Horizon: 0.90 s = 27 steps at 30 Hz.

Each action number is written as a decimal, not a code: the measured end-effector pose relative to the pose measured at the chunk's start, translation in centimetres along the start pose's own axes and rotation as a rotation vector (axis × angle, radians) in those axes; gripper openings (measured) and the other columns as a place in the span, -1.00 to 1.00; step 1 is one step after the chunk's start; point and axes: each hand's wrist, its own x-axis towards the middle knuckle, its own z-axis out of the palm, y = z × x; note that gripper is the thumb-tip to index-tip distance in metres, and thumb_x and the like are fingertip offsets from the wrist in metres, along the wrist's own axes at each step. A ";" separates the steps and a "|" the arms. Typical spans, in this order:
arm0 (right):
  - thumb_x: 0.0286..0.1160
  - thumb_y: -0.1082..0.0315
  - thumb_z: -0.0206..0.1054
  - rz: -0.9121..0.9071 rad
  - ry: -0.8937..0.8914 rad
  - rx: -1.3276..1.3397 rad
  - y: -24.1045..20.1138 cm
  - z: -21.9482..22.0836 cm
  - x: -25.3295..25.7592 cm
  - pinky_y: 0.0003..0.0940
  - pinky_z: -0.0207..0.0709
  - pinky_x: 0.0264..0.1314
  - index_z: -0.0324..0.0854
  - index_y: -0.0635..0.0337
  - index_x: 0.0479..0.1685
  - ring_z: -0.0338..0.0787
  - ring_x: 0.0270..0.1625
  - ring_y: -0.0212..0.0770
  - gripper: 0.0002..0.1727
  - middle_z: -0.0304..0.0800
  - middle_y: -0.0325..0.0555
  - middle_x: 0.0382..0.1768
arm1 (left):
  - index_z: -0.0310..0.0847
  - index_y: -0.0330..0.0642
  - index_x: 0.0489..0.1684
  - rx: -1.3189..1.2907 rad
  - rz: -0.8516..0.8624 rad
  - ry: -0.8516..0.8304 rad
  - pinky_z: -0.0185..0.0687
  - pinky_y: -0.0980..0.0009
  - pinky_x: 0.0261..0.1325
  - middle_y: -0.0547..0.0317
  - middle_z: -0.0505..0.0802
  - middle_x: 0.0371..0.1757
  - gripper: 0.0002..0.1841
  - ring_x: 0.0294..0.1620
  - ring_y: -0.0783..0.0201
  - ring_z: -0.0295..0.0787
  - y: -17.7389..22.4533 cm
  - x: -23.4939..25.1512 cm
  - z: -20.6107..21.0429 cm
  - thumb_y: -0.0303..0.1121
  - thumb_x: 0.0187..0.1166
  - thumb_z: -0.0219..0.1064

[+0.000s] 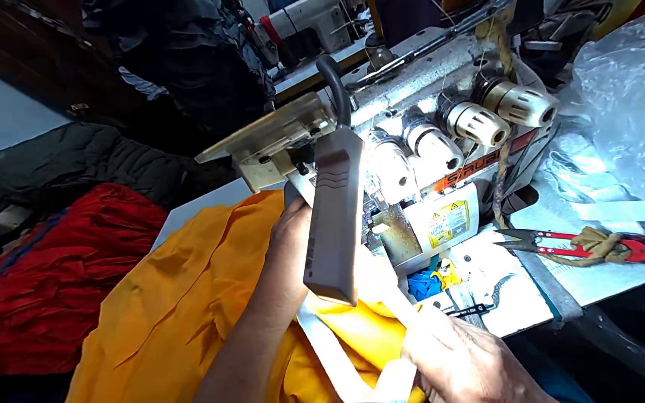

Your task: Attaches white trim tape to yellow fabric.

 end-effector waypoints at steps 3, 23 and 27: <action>0.57 0.48 0.19 0.008 -0.009 -0.012 0.2 -0.2 -0.1 -0.35 0.52 -0.40 0.66 0.22 -0.42 0.69 -0.39 -0.08 -0.79 0.63 0.00 -0.46 | 0.69 -0.36 -0.29 -0.080 0.021 -0.014 0.56 0.34 0.05 0.03 0.72 -0.08 -0.95 -0.07 0.32 0.63 -0.8 -0.1 -0.3 -0.64 0.44 0.42; 0.49 0.50 0.24 -0.030 0.020 0.061 -1.7 -0.3 2.9 -0.30 0.54 -0.42 0.76 0.30 -0.36 0.75 -0.42 -0.05 -0.81 0.70 0.04 -0.50 | 0.67 -0.33 -0.30 0.013 0.121 0.002 0.57 0.24 0.09 -0.02 0.75 -0.05 -0.93 0.00 0.24 0.68 -0.5 -0.9 -0.7 -0.58 0.42 0.46; 0.46 0.53 0.25 0.007 0.028 0.082 -1.4 0.2 2.8 -0.33 0.57 -0.40 0.74 0.34 -0.38 0.76 -0.40 -0.05 -0.83 0.72 0.07 -0.46 | 0.67 -0.34 -0.29 0.006 0.101 -0.008 0.56 0.21 0.07 -0.03 0.74 -0.05 -0.94 -0.01 0.22 0.67 -0.5 -0.9 -0.7 -0.58 0.43 0.45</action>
